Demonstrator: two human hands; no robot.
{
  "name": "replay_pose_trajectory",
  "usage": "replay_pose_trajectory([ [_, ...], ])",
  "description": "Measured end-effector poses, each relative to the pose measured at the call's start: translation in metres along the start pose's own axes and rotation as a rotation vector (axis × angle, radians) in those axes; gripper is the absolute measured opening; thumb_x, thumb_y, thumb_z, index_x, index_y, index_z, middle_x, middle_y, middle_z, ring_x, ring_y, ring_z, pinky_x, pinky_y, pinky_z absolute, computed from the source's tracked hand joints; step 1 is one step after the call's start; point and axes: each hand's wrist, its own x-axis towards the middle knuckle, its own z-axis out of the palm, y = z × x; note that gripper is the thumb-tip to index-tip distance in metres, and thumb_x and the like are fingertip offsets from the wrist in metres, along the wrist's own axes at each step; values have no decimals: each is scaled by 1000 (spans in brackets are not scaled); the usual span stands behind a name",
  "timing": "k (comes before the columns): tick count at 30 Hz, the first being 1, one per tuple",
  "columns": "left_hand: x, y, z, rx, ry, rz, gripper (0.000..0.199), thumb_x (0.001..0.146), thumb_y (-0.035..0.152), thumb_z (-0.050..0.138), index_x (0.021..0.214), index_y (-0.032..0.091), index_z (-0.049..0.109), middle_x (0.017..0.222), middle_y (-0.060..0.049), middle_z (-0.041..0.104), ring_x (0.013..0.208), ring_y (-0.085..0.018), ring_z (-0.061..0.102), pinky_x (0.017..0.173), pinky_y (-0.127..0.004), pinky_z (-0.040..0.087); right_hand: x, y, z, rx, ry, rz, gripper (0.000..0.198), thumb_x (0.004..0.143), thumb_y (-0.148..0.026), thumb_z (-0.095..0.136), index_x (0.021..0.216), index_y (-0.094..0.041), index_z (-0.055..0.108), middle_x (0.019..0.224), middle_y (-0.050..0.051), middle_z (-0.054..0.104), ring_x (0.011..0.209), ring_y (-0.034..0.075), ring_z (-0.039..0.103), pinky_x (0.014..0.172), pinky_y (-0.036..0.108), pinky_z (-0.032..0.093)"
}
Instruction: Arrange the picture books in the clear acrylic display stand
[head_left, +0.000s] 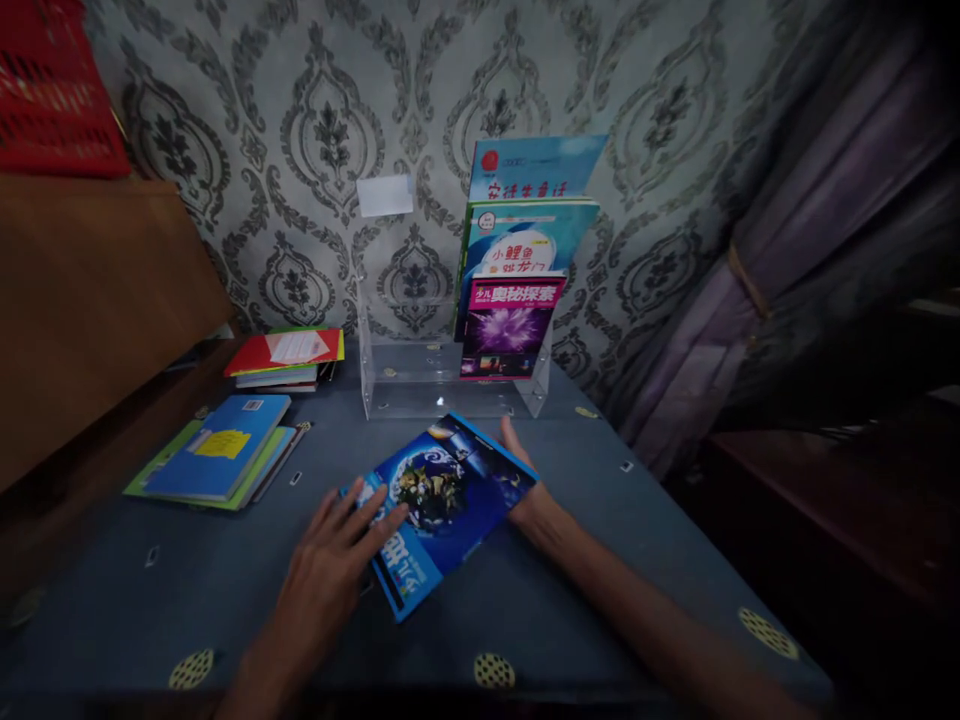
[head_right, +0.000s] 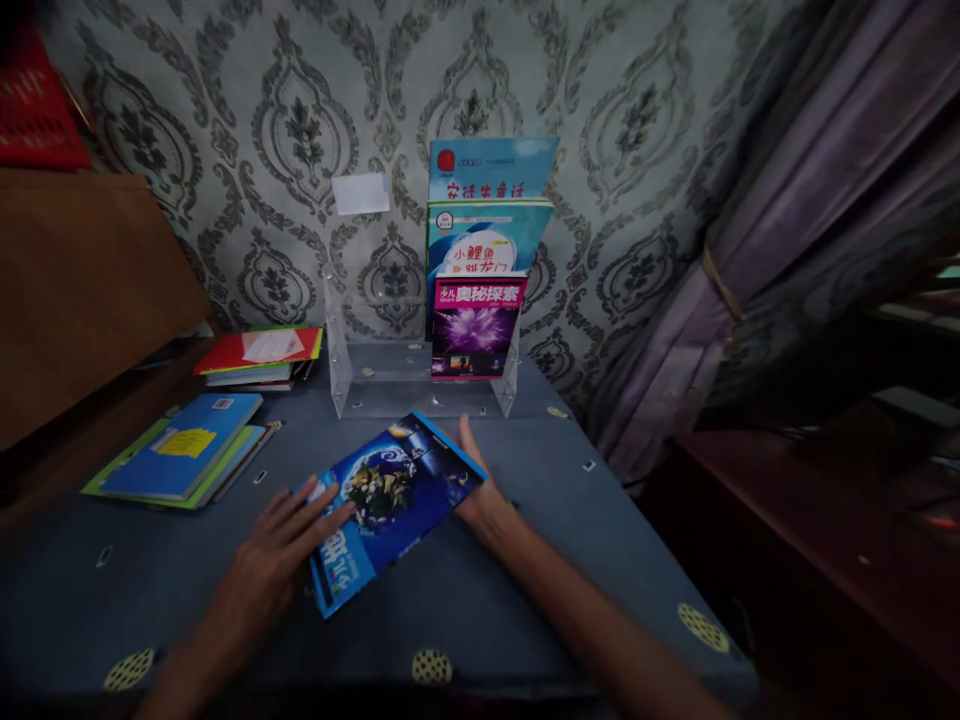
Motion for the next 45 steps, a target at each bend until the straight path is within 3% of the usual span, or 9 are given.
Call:
replay_pose_trajectory([
  [5, 4, -29, -2, 289, -48, 87, 73, 87, -5, 37, 146, 34, 54, 151, -5, 55, 149, -29, 40, 120, -67, 26, -3, -2, -10, 24, -34, 48, 54, 91, -65, 58, 118, -19, 69, 104, 10, 78, 95, 25, 74, 85, 38, 59],
  [10, 12, -65, 1, 259, -116, 13, 58, 98, 8, 37, 146, 36, 54, 156, -6, 50, 152, -30, 35, 118, -67, 29, -4, 19, -16, -91, 123, 52, 49, 70, -30, 89, 116, -24, 73, 86, -1, 77, 73, 14, 70, 71, 25, 56],
  [15, 36, -99, -4, 176, -154, -3, 47, 104, 23, 38, 148, 34, 52, 161, -8, 43, 153, -28, 32, 120, -55, 35, -7, 26, -14, -182, 130, 89, 39, 62, -43, 93, 91, -20, 79, 85, 2, 77, 70, 14, 68, 67, 25, 54],
  [20, 68, -118, -9, 194, -259, -14, 46, 105, 29, 39, 149, 29, 51, 151, -12, 55, 138, -29, 53, 113, -50, 43, -19, 25, -15, -349, 25, 138, 45, 66, -48, 90, 97, -19, 78, 86, 2, 77, 73, 14, 68, 73, 26, 52],
  [25, 70, -115, -4, 207, -169, -187, 41, 102, 22, 39, 136, 20, 63, 131, -12, 68, 119, -27, 64, 104, -43, 50, -34, 27, -18, -489, -53, 163, 57, 73, -53, 84, 116, -18, 71, 80, 0, 74, 71, 14, 66, 71, 27, 49],
  [31, 29, -82, 0, 161, -128, -426, 33, 101, 29, 43, 117, 19, 70, 111, -10, 76, 102, -26, 70, 90, -37, 54, -37, 24, -18, -628, -114, 141, 51, 81, -47, 78, 122, -19, 67, 75, -3, 68, 68, 14, 59, 64, 26, 43],
  [35, 17, -71, 1, 90, -150, -444, 27, 96, 25, 51, 113, 20, 70, 105, -9, 76, 97, -25, 71, 86, -35, 54, -37, 26, -14, -638, -156, 130, 50, 83, -43, 76, 126, -20, 65, 69, -5, 63, 64, 13, 56, 62, 25, 41],
  [41, 45, -91, 11, -96, -40, -511, 29, 94, 20, 51, 117, 16, 68, 107, -9, 76, 97, -22, 70, 93, -37, 54, -43, 35, 4, -666, -186, 182, 59, 84, -44, 74, 136, -21, 58, 64, -8, 57, 56, 12, 53, 55, 24, 43],
  [45, 53, -93, 18, -118, -8, -477, 28, 94, 17, 48, 112, 15, 69, 108, -9, 74, 101, -23, 69, 95, -38, 54, -41, 34, 12, -927, -189, 72, 44, 88, -44, 71, 127, -24, 68, 60, -4, 59, 52, 15, 54, 55, 28, 46],
])
